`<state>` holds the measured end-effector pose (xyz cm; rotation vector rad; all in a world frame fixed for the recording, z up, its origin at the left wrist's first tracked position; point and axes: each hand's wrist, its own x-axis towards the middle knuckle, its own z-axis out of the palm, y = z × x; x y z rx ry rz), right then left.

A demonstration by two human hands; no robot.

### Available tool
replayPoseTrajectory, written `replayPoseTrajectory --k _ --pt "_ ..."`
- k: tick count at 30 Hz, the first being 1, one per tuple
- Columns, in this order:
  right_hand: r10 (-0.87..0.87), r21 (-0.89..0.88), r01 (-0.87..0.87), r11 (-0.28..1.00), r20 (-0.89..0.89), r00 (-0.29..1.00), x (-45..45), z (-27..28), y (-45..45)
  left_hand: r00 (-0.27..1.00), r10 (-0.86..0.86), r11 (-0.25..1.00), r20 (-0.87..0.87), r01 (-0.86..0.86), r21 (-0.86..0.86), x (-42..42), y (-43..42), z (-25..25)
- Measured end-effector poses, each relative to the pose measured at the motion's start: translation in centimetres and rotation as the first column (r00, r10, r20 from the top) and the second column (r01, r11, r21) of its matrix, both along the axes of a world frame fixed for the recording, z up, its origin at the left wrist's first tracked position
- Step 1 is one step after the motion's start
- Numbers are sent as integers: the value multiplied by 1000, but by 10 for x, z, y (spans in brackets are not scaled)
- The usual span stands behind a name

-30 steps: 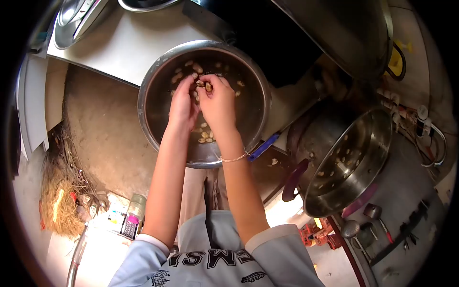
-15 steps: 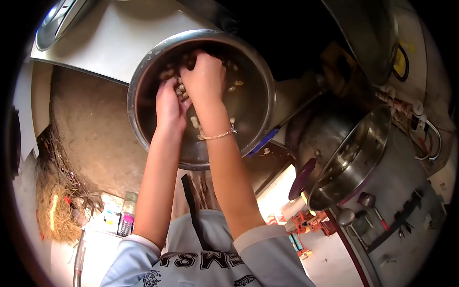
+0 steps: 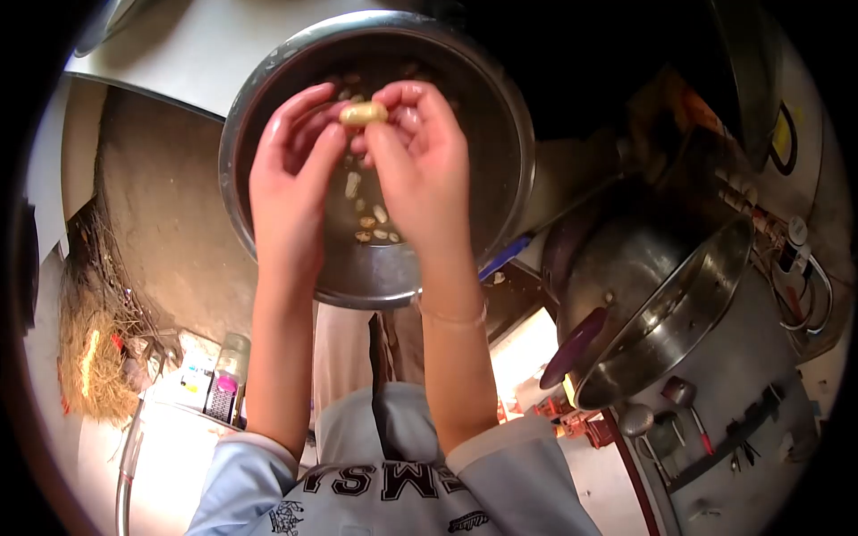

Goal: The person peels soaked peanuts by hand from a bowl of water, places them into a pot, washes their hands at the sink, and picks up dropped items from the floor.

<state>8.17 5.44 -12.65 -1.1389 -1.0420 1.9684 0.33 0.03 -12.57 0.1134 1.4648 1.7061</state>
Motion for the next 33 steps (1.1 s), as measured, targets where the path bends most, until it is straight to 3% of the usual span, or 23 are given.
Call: replayPoseTrajectory --k 1,6,9,14,17,19,22,30,33 --pt "-6 -21 6 1000 -21 1000 3 8 -3 992 -69 995 -106 61 -76 0 -6 9" --pt "-4 59 7 998 -54 999 16 31 -17 974 -127 983 -187 149 104 8 -22 18" --pt "13 73 -7 997 -93 996 18 40 -21 997 9 987 -73 3 159 15 -25 30" --pt "63 174 -50 984 -75 995 19 49 -24 998 57 967 35 -64 248 15 -28 41" --pt "46 174 -35 984 -62 997 18 53 -25 997 57 976 -53 -44 215 15 -29 44" --pt "20 166 13 986 -200 980 18 55 -28 989 67 979 -130 -40 200 19 -29 49" --pt "-27 227 75 971 -208 978 16 55 -30 965 25 982 -262 26 188 21 -34 50" --pt "44 76 -34 997 -137 990 23 58 -23 991 132 968 -4 -128 214 28 -34 50" --pt "73 -82 -91 992 -209 975 26 57 -20 985 155 970 81 -167 178 26 -32 47"
